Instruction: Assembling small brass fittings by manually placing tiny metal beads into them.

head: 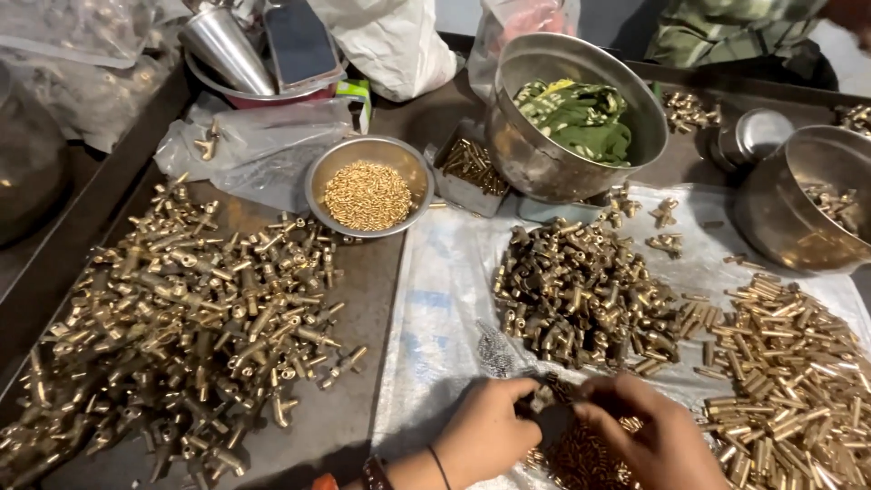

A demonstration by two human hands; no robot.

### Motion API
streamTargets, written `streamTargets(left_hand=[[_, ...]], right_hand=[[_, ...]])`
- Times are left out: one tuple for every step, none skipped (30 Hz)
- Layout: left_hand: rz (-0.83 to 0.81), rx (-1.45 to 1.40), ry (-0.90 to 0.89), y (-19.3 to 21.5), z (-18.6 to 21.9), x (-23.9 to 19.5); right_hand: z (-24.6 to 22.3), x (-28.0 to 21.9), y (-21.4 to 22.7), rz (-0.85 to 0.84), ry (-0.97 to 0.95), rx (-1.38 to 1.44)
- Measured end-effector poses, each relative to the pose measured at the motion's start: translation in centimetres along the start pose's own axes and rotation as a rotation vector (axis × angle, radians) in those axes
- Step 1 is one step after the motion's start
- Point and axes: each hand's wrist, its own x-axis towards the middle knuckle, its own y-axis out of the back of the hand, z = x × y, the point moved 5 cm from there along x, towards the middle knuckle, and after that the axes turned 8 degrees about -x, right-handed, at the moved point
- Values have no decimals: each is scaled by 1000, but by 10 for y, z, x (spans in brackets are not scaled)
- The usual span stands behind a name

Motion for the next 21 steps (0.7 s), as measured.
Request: streamTargets(left_hand=[[4, -3, 1, 2, 5, -1], [4, -38, 74, 5, 6, -1], [-5, -73, 148, 4, 7, -2], [-8, -77, 149, 3, 9, -3], [50, -51, 87, 7, 15, -4], [108, -25, 25, 9, 21, -5], [106, -24, 26, 8, 21, -5], [116, -25, 28, 7, 21, -6], [127, -24, 29, 7, 22, -7], [126, -21, 29, 7, 21, -8], [132, 14, 48, 8, 20, -8], [139, 50, 67, 9, 19, -8], [143, 50, 63, 10, 17, -9], [91, 105, -6, 9, 19, -10], [36, 157, -71, 6, 19, -12], [35, 155, -70, 4, 13, -11], [12, 188, -195, 1, 14, -10], [-12, 220, -320, -3, 15, -9], [-16, 220, -322, -5, 21, -11], [-85, 141, -155, -9, 20, -12], [-152, 64, 13, -11, 18, -14]], right_hand=[[5, 0, -1, -4, 1, -3], [15, 0, -7, -121, -45, -322], [27, -3, -11, -234, -98, -641], [47, -2, -18, -234, -103, -644], [50, -3, -34, -287, 306, -696], [55, -12, -50, -335, 718, -731], [51, -16, -57, -334, 716, -730], [52, -14, -61, -277, 550, -817], [52, -13, -64, -210, 385, -899], [43, -16, -59, -208, 385, -897], [30, -18, -55, -207, 451, -938], [17, -21, -51, -204, 518, -979], [4, -23, -42, -202, 523, -981], [-3, -20, -24, -117, 291, -744], [-6, -23, -7, -33, 60, -500], [-7, -26, -7, -34, 59, -501], [-8, -28, 1, 71, 25, -188], [-7, -31, 8, 176, -9, 124], [7, -29, 4, 180, -9, 124], [14, -28, 0, 167, 99, 117], [21, -26, -6, 152, 209, 112]])
